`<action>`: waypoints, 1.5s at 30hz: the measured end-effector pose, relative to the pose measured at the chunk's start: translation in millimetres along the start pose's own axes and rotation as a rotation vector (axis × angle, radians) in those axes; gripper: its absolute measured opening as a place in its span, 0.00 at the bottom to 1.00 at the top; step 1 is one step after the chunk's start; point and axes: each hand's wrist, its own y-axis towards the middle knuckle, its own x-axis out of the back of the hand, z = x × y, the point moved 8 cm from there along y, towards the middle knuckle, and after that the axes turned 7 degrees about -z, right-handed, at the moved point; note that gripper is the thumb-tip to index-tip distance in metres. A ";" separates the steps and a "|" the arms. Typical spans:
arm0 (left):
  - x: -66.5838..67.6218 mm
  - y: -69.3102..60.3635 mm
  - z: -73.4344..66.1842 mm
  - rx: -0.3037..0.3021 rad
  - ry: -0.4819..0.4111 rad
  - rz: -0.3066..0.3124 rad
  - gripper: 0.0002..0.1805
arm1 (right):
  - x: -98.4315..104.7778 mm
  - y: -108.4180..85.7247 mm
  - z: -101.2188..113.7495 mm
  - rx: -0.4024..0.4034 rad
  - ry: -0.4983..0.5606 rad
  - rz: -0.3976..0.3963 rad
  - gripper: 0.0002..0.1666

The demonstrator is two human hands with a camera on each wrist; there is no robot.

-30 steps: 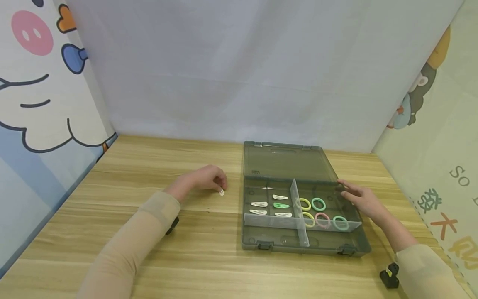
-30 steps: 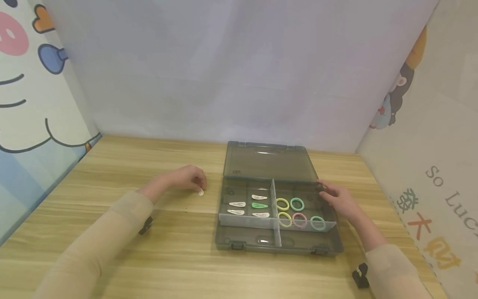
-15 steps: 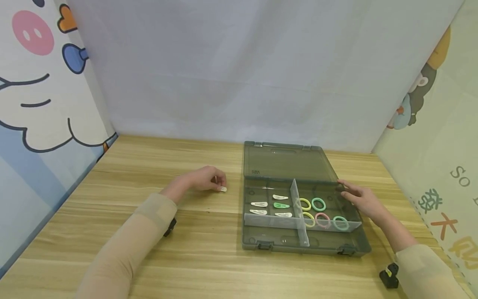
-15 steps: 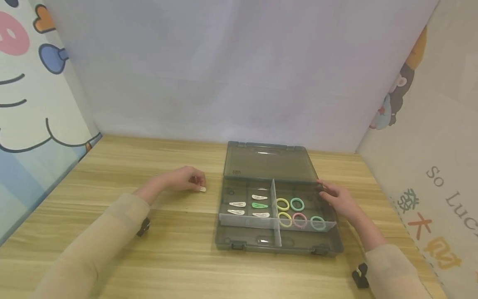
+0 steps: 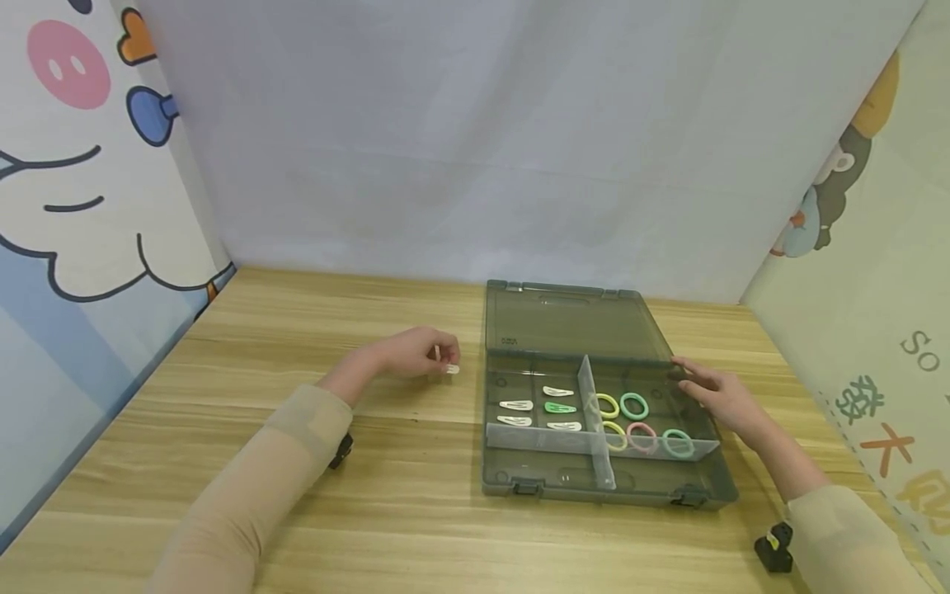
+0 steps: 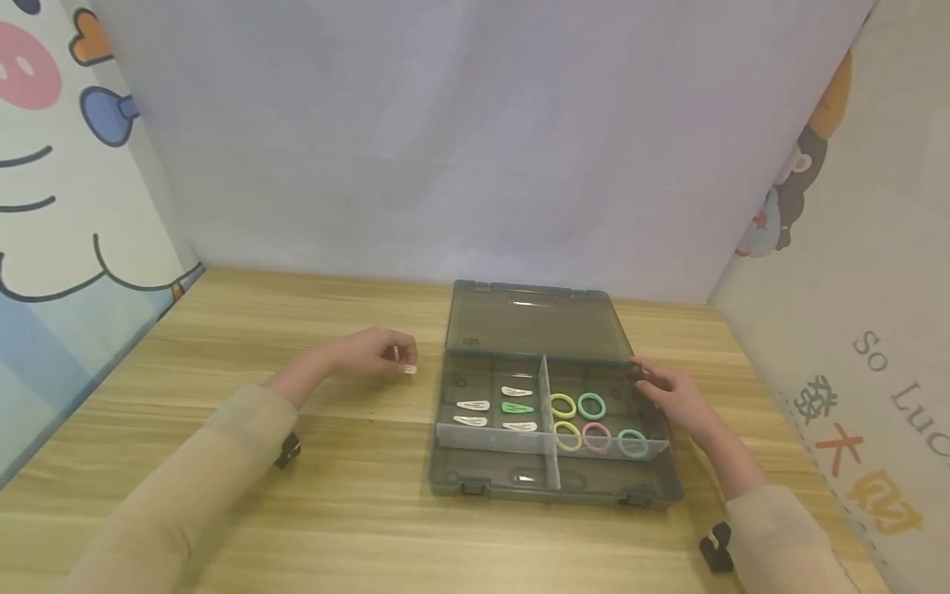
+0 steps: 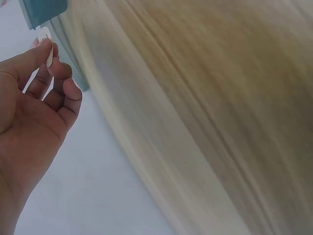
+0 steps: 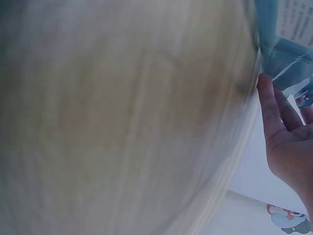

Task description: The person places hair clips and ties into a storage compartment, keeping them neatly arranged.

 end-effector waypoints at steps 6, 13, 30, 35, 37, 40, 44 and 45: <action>5.5 3.2 -18.1 -0.075 0.000 -0.023 0.06 | 0.3 0.7 -4.0 -0.006 -0.006 0.003 0.32; 8.7 7.1 -37.5 -0.101 -0.007 -0.036 0.05 | 1.5 1.3 -5.1 0.001 -0.015 -0.009 0.32; 12.8 30.2 -78.9 -0.191 0.010 -0.031 0.03 | 2.3 1.9 -2.8 0.005 0.005 -0.008 0.32; 7.3 38.2 -84.8 -0.187 0.037 -0.005 0.05 | 1.5 2.4 -2.8 0.006 -0.001 -0.007 0.32; 4.4 41.4 -86.5 -0.188 0.037 0.002 0.05 | 1.3 2.6 -3.5 0.002 0.002 -0.008 0.32; -0.1 46.1 -89.7 -0.188 0.036 0.013 0.05 | 1.2 2.7 -3.9 0.000 0.000 -0.010 0.32; -6.8 51.6 -95.7 -0.200 0.065 0.028 0.05 | 1.2 2.4 -3.2 0.005 -0.003 -0.010 0.32; -8.6 53.0 -97.4 -0.204 0.070 0.034 0.04 | 1.1 2.4 -3.5 0.004 0.000 -0.009 0.32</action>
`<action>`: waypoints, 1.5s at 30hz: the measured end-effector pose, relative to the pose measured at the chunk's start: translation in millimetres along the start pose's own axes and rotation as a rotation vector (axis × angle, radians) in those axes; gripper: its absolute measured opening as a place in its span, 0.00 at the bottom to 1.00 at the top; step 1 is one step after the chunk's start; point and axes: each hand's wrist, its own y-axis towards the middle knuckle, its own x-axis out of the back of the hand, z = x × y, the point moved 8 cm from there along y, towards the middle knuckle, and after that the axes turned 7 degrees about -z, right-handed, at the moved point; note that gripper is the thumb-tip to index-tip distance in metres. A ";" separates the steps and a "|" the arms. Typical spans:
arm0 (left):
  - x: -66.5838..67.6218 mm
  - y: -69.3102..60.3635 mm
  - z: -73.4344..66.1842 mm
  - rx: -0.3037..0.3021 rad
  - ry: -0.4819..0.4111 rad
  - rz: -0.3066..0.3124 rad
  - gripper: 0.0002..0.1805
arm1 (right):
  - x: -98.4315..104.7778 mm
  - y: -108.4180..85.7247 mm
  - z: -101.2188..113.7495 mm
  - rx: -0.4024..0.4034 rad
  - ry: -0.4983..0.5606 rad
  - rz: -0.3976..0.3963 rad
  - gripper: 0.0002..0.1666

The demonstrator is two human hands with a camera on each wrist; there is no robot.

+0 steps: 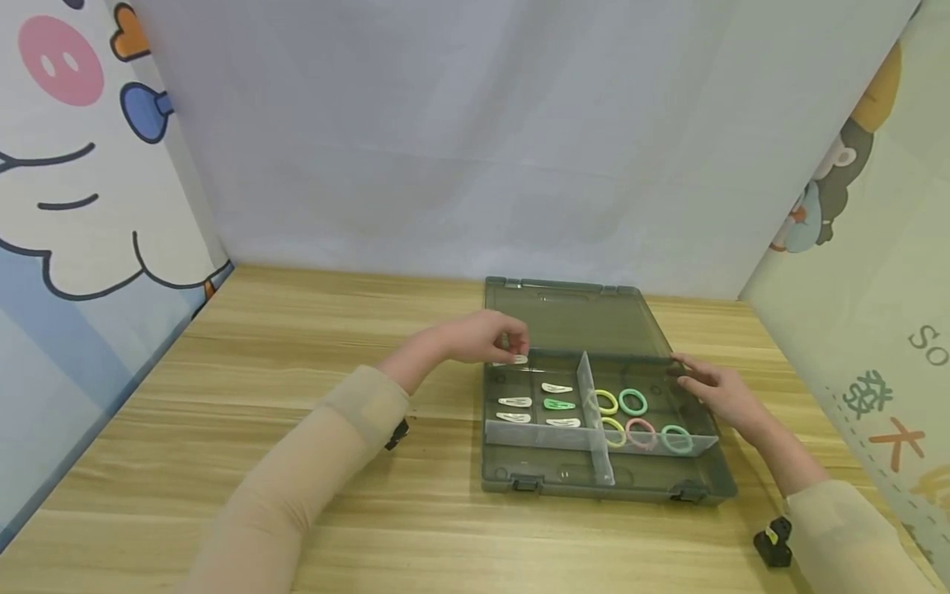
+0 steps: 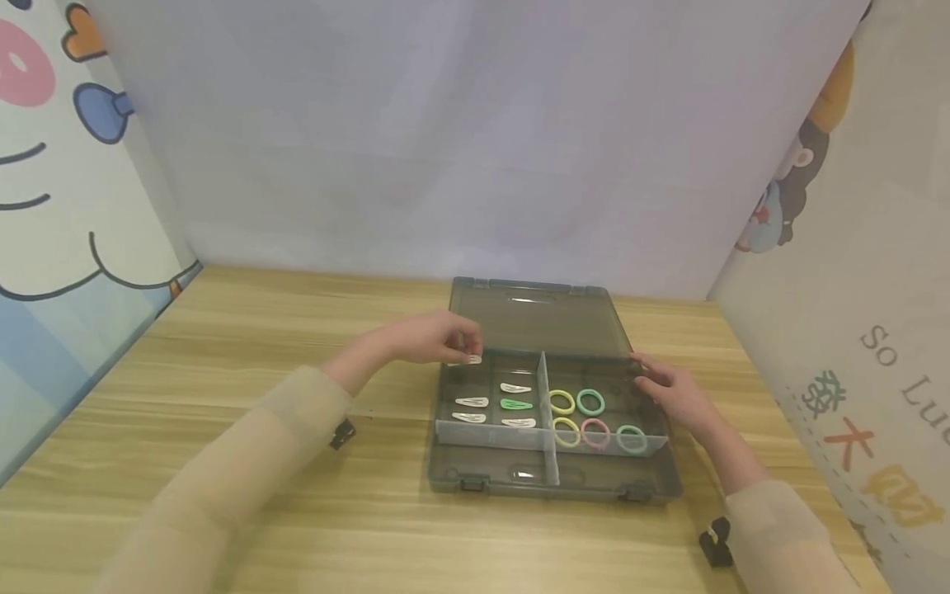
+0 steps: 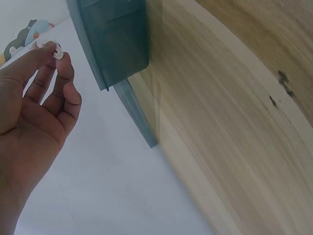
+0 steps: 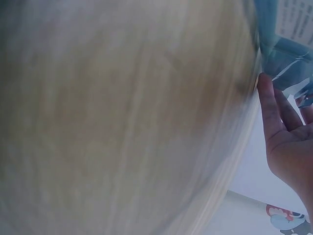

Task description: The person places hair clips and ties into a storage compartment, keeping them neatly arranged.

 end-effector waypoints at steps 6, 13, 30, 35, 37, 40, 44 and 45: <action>-13.4 9.9 -2.5 -0.007 0.021 0.043 0.04 | -0.3 0.4 -1.7 -0.007 0.011 0.005 0.32; -29.0 16.5 2.2 0.005 0.057 0.066 0.04 | -1.3 2.0 -4.6 -0.011 0.003 0.004 0.32; -43.8 18.9 9.6 -0.013 0.297 0.069 0.04 | -1.8 2.1 -2.5 -0.006 0.016 0.006 0.32; -47.3 18.2 10.9 -0.010 0.346 0.061 0.04 | -1.4 3.2 -3.5 -0.004 0.004 0.000 0.32; -47.6 17.8 10.4 -0.004 0.359 0.055 0.05 | -1.3 3.0 -3.3 -0.005 0.003 -0.001 0.32; -47.9 17.6 9.1 0.003 0.394 0.049 0.05 | -1.2 2.2 -2.3 -0.005 0.008 0.001 0.32; -48.5 17.7 6.3 0.005 0.446 0.053 0.05 | -1.0 1.9 -2.4 -0.005 0.010 0.002 0.32; -48.8 17.7 5.7 0.006 0.455 0.055 0.06 | -0.9 1.7 -2.7 -0.005 0.010 0.001 0.32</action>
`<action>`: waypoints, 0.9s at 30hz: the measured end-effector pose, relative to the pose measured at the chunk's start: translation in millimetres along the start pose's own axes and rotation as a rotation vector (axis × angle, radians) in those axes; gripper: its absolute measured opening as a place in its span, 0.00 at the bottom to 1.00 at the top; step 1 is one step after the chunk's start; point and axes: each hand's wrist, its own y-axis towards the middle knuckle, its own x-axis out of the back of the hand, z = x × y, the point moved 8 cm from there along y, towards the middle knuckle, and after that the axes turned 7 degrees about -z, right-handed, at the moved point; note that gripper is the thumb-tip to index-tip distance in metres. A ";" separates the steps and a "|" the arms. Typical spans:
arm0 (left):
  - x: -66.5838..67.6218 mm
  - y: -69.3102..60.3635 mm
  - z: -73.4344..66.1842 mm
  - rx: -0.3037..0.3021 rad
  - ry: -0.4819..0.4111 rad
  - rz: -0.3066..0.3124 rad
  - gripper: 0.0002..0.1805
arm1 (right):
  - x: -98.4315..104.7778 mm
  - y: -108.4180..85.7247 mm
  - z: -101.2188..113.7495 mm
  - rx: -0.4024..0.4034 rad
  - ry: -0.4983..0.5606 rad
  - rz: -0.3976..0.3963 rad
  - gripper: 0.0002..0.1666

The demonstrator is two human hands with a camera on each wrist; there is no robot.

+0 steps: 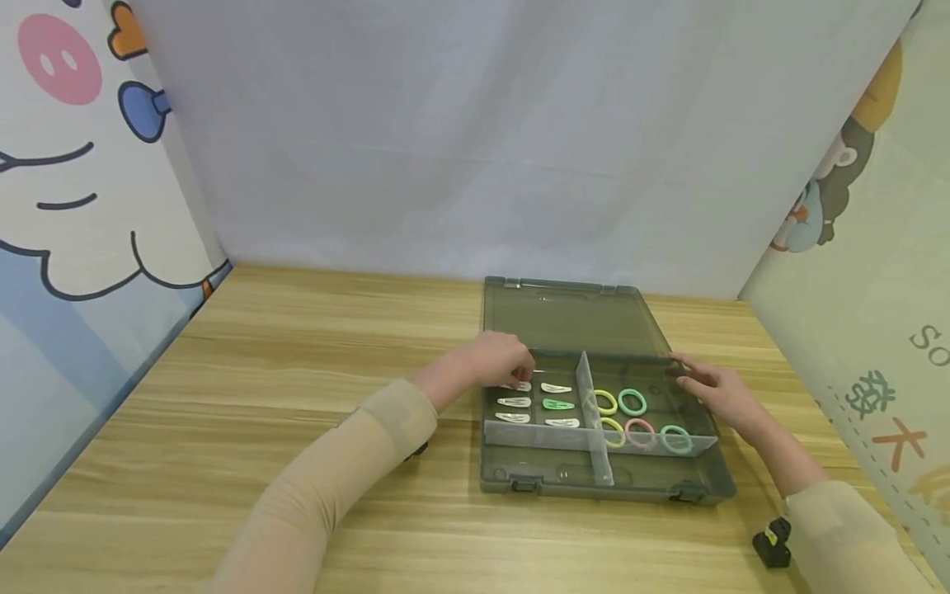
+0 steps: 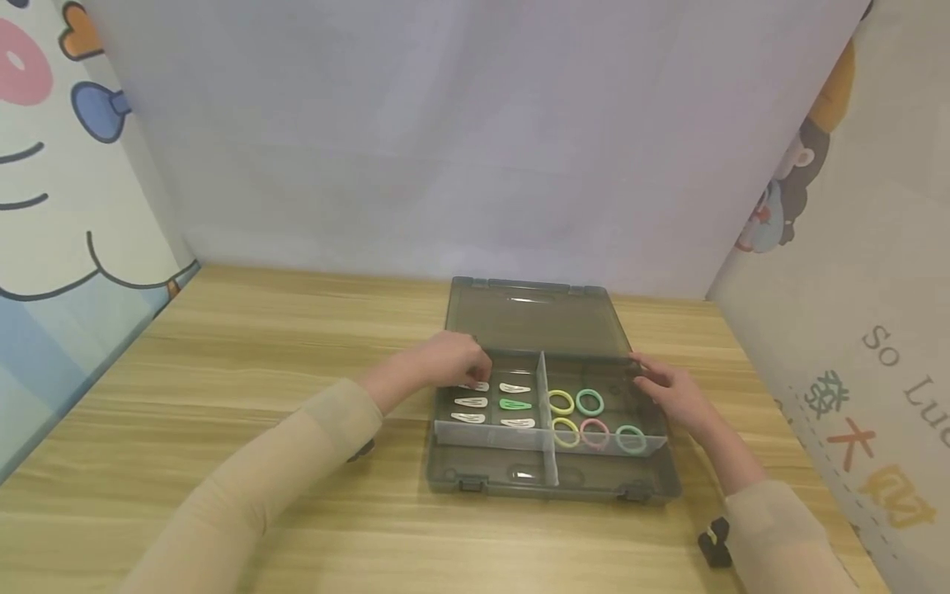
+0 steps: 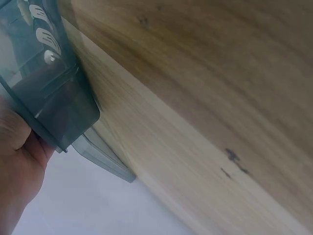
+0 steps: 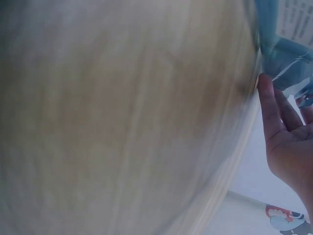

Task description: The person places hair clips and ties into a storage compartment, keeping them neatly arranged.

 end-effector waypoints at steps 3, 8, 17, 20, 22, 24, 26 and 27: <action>-0.7 -0.2 -0.4 0.007 0.013 0.004 0.07 | -0.4 0.3 -0.6 -0.001 0.001 0.001 0.32; -0.2 0.6 0.2 0.005 0.019 -0.008 0.07 | 0.1 0.4 0.7 0.005 -0.013 0.000 0.32; 25.1 -9.6 2.3 -0.022 -0.069 -0.106 0.13 | 1.0 3.0 6.8 -0.014 0.006 0.093 0.35; 37.6 -19.4 7.2 0.005 -0.088 -0.143 0.17 | 4.2 4.7 11.4 0.000 0.018 0.128 0.35; 45.3 -28.5 13.0 0.042 -0.095 -0.169 0.19 | 8.1 6.6 16.3 0.030 0.006 0.124 0.34; 52.8 -39.8 20.5 0.094 -0.088 -0.198 0.21 | 13.9 8.1 23.4 0.072 -0.027 0.093 0.32; 60.4 -53.3 28.1 0.154 -0.083 -0.222 0.23 | 21.3 8.8 32.0 0.119 -0.083 0.035 0.29; 64.0 -60.9 31.8 0.181 -0.073 -0.236 0.24 | 25.0 8.8 36.8 0.143 -0.122 -0.001 0.27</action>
